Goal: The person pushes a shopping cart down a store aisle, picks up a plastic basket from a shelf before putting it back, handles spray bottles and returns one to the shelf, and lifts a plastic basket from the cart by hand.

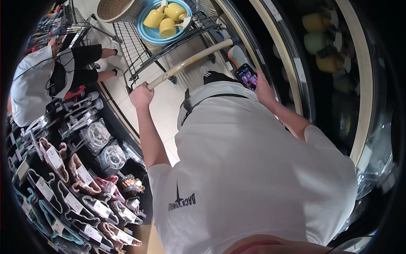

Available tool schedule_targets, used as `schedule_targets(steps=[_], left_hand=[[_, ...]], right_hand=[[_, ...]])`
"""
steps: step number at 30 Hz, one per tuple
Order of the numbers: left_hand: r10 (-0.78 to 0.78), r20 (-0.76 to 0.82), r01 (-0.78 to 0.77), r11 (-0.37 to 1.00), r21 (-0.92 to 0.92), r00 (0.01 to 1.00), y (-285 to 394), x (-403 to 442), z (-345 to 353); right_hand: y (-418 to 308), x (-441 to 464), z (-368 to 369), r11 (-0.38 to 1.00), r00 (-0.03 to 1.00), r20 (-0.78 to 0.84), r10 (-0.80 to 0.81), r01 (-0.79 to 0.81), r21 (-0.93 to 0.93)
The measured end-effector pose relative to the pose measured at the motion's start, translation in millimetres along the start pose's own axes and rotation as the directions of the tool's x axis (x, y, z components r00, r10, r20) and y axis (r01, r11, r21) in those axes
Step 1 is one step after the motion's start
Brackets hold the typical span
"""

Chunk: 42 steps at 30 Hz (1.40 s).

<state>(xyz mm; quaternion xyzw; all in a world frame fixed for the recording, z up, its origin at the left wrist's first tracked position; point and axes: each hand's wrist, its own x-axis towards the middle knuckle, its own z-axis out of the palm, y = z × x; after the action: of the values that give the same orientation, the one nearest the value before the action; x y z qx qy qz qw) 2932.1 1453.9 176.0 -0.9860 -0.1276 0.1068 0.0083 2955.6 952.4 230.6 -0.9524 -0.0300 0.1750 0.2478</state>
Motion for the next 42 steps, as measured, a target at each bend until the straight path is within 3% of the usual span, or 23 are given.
schedule_targets(steps=[2, 3, 4, 6, 7, 9, 10, 11, 13, 14, 21, 23, 24, 25, 26, 27, 28, 30, 31, 32, 33, 38, 42], left_hand=[[0.0, -0.009, 0.0, 1.0, -0.002, 1.0, 3, 12, -3], [0.006, -0.014, -0.006, 1.0, 0.002, 1.0, 1, 16, -7], [0.009, -0.036, -0.01, 1.0, -0.016, 0.999, 1, 22, -8], [-0.001, -0.055, 0.0, 1.0, -0.029, 0.998, -1, 35, -14], [0.01, -0.057, -0.013, 0.999, -0.049, 0.998, -4, 39, -16], [0.022, -0.102, -0.029, 0.997, -0.073, 0.994, -8, 50, -16], [0.042, -0.142, -0.057, 0.993, -0.1, 0.989, -12, 57, -19], [0.038, -0.153, -0.053, 0.994, -0.095, 0.987, -16, 65, -21], [0.062, -0.186, -0.09, 0.986, -0.144, 0.981, -24, 80, -25], [0.08, -0.204, -0.108, 0.985, -0.131, 0.976, -31, 90, -26], [0.065, -0.153, -0.08, 0.992, -0.095, 0.986, -72, 148, -42], [0.052, -0.161, -0.068, 0.993, -0.093, 0.986, -81, 169, -44], [0.05, -0.153, -0.065, 0.993, -0.097, 0.987, -85, 176, -44], [0.047, -0.157, -0.063, 0.993, -0.099, 0.987, -89, 186, -42], [0.045, -0.165, -0.062, 0.993, -0.101, 0.985, -94, 198, -41], [0.042, -0.14, -0.055, 0.994, -0.093, 0.989, -98, 210, -44], [0.038, -0.113, -0.048, 0.995, -0.086, 0.993, -102, 219, -47], [0.047, -0.118, -0.06, 0.992, -0.11, 0.992, -109, 237, -53], [0.058, -0.135, -0.074, 0.99, -0.12, 0.989, -114, 247, -53], [0.07, -0.15, -0.089, 0.988, -0.126, 0.986, -119, 258, -53], [0.08, -0.159, -0.101, 0.986, -0.13, 0.984, -123, 269, -56], [0.096, -0.149, -0.113, 0.988, -0.108, 0.984, -142, 333, -75], [0.102, -0.196, -0.128, 0.984, -0.123, 0.975, -164, 378, -86]], right_hand=[[9, 21, -14, 0.961, 0.946, 0.222, 0.235, -0.26, 0.09], [24, 32, -21, 0.895, 0.809, 0.467, 0.356, -0.439, 0.079], [38, 47, -30, 0.806, 0.6, 0.677, 0.426, -0.591, 0.017], [54, 71, -54, 0.665, 0.228, 0.874, 0.429, -0.734, -0.135], [48, 83, -60, 0.68, 0.242, 0.875, 0.42, -0.723, -0.126], [37, 106, -71, 0.771, 0.163, 0.944, 0.288, -0.624, -0.128], [-2, 104, -81, 0.791, 0.356, 0.9, 0.252, -0.611, 0.021], [-14, 115, -74, 0.797, 0.365, 0.898, 0.244, -0.603, 0.029], [-24, 148, -44, 0.835, 0.461, 0.887, -0.038, -0.473, 0.281], [-14, 166, -19, 0.866, 0.521, 0.852, -0.06, -0.398, 0.304], [-68, 221, 20, 0.792, 0.653, 0.758, 0.0, -0.463, 0.398], [-96, 251, 15, 0.995, 0.783, 0.621, 0.029, -0.079, 0.053], [-122, 258, 8, 0.999, 0.873, 0.488, 0.01, -0.026, 0.027], [-162, 266, -5, 0.999, 0.884, 0.467, 0.002, -0.02, 0.033], [-209, 273, -22, 0.973, 0.97, 0.093, -0.224, 0.217, 0.074], [-241, 289, -34, 0.895, 0.857, -0.298, -0.421, 0.445, 0.014], [-255, 309, -39, 0.891, 0.842, -0.328, -0.428, 0.455, 0.005], [-277, 350, -40, 0.678, 0.649, -0.233, -0.725, 0.612, -0.407], [-274, 376, -32, 0.677, 0.637, -0.254, -0.728, 0.608, -0.414], [-259, 410, -15, 0.701, 0.788, 0.002, -0.615, 0.549, -0.455], [-255, 438, -8, 0.708, 0.869, 0.247, -0.428, 0.492, -0.506], [-290, 484, -13, 0.579, 0.79, 0.08, -0.608, 0.51, -0.636], [-311, 537, -11, 0.52, 0.671, 0.081, -0.737, 0.639, -0.566]])
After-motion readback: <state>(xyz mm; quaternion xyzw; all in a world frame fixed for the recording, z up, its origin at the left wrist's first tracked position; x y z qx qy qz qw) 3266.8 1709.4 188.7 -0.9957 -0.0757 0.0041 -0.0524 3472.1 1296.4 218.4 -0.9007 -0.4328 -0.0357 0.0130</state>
